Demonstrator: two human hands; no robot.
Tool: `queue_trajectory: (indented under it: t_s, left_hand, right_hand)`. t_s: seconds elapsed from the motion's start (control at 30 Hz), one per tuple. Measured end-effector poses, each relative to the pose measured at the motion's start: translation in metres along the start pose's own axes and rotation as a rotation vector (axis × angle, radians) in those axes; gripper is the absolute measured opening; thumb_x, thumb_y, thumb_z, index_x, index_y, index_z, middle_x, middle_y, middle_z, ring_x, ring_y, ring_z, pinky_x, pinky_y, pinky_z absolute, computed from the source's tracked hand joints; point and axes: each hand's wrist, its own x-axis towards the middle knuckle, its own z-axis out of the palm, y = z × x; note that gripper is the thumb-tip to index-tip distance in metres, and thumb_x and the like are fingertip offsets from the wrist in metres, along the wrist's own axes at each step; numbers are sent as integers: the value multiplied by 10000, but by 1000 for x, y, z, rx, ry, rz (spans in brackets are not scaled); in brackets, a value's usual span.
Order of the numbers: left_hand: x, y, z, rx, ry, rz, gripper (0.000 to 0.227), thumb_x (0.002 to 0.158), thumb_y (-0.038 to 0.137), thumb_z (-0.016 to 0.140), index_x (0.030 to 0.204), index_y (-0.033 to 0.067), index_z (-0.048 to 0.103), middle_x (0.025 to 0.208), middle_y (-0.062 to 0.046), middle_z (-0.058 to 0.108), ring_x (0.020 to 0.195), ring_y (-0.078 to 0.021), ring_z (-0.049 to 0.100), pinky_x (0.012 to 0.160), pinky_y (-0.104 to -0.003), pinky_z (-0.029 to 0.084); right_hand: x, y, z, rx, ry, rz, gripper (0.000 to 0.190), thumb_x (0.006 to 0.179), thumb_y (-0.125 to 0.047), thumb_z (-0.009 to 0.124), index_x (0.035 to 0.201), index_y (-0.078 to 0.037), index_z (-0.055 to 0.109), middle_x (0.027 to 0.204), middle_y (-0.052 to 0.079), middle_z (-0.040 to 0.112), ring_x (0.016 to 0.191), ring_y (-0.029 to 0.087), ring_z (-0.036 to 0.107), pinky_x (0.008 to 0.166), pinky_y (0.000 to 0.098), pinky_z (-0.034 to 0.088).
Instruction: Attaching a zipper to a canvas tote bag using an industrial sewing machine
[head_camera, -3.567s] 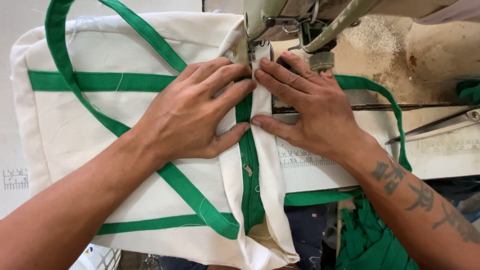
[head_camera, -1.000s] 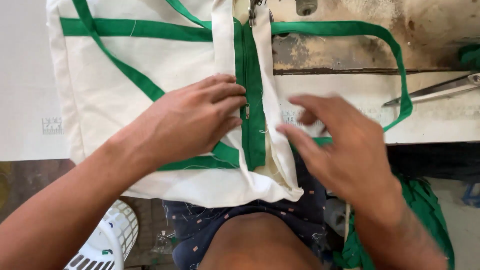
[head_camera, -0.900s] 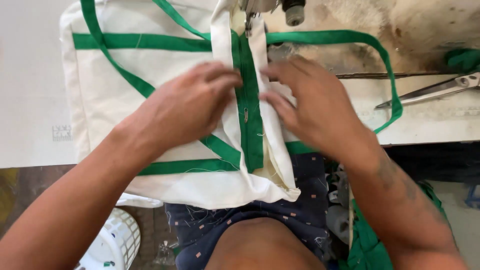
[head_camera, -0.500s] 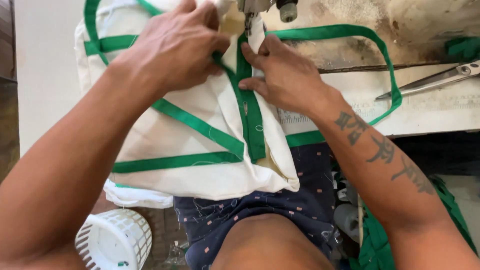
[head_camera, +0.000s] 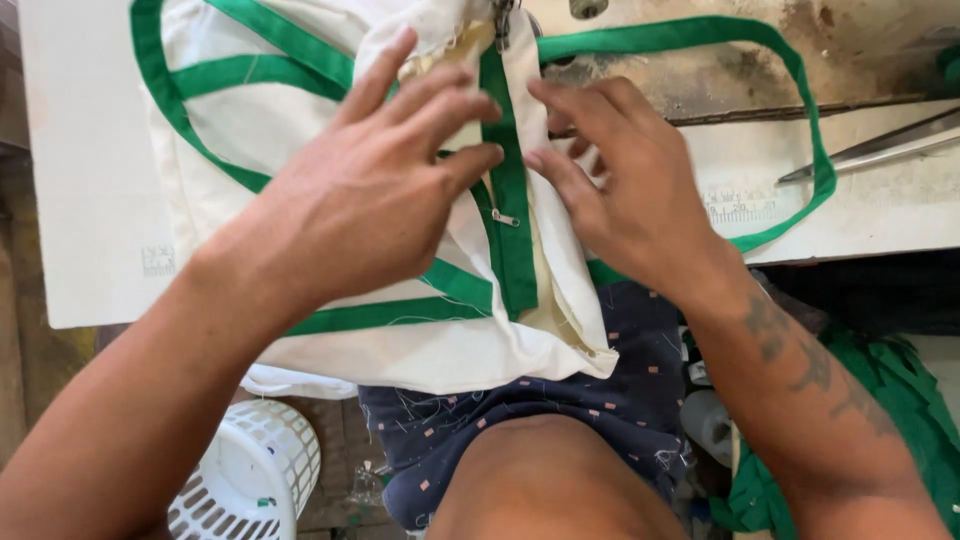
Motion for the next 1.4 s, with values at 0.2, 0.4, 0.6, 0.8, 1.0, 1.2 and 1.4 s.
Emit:
queue_trajectory:
  t_s: [0.2, 0.4, 0.6, 0.8, 1.0, 1.2, 1.4]
  left_hand:
    - [-5, 3, 36, 173, 47, -28, 388, 1166, 230, 652, 1455, -15, 734, 1176, -172, 744, 1369, -423, 671, 1378, -653, 126]
    - [10, -5, 29, 54, -170, -179, 261, 1050, 112, 644, 842, 195, 777, 763, -62, 646, 931, -402, 696, 1276, -669, 113]
    - [13, -6, 31, 51, -268, -235, 165, 1081, 267, 707, 991, 235, 842, 893, -50, 752, 1095, -389, 698, 1278, -719, 87]
    - [-8, 18, 31, 101, -14, -111, 471, 902, 61, 827, 1356, 186, 829, 1355, -130, 765, 1611, -418, 556, 1332, -734, -72]
    - [-24, 41, 58, -230, 432, 22, 143, 1157, 59, 675, 1076, -54, 710, 1185, -232, 705, 1170, -399, 724, 1250, -602, 497]
    - [-30, 21, 78, -438, 337, 119, 467, 1162, 408, 512, 1364, 54, 739, 1450, -246, 630, 1347, -468, 661, 1199, -678, 511]
    - [-48, -15, 75, -283, 123, 295, 658, 1131, 576, 428, 1534, 125, 688, 1647, -218, 571, 1521, -426, 561, 1291, -617, 406]
  right_hand:
    - [-21, -1, 19, -230, -132, -263, 425, 978, -306, 931, 1263, -23, 792, 1105, 152, 665, 955, 370, 625, 850, 505, 510]
    - [-26, -22, 25, -608, 15, -428, 230, 1115, -136, 755, 899, -95, 686, 976, 86, 582, 903, 321, 577, 859, 475, 358]
    - [-93, -89, -18, -284, -264, -570, 210, 980, -15, 634, 783, -66, 688, 986, 99, 615, 936, 320, 578, 913, 528, 373]
    - [-108, -90, -29, -162, -227, -246, 163, 941, -154, 827, 1077, -125, 743, 1424, 126, 665, 1393, 342, 601, 1229, 614, 298]
    - [-127, -47, -24, 165, 140, 708, 270, 1141, -216, 605, 1032, -10, 742, 760, 100, 769, 587, 169, 745, 487, 279, 603]
    - [-151, -24, 45, 504, -63, 903, 290, 1042, -318, 719, 1031, -61, 851, 817, -64, 680, 758, 36, 516, 623, 265, 433]
    - [-144, -64, 72, 531, 136, 836, 308, 952, -235, 885, 769, -110, 671, 627, -73, 462, 604, 45, 339, 525, 244, 276]
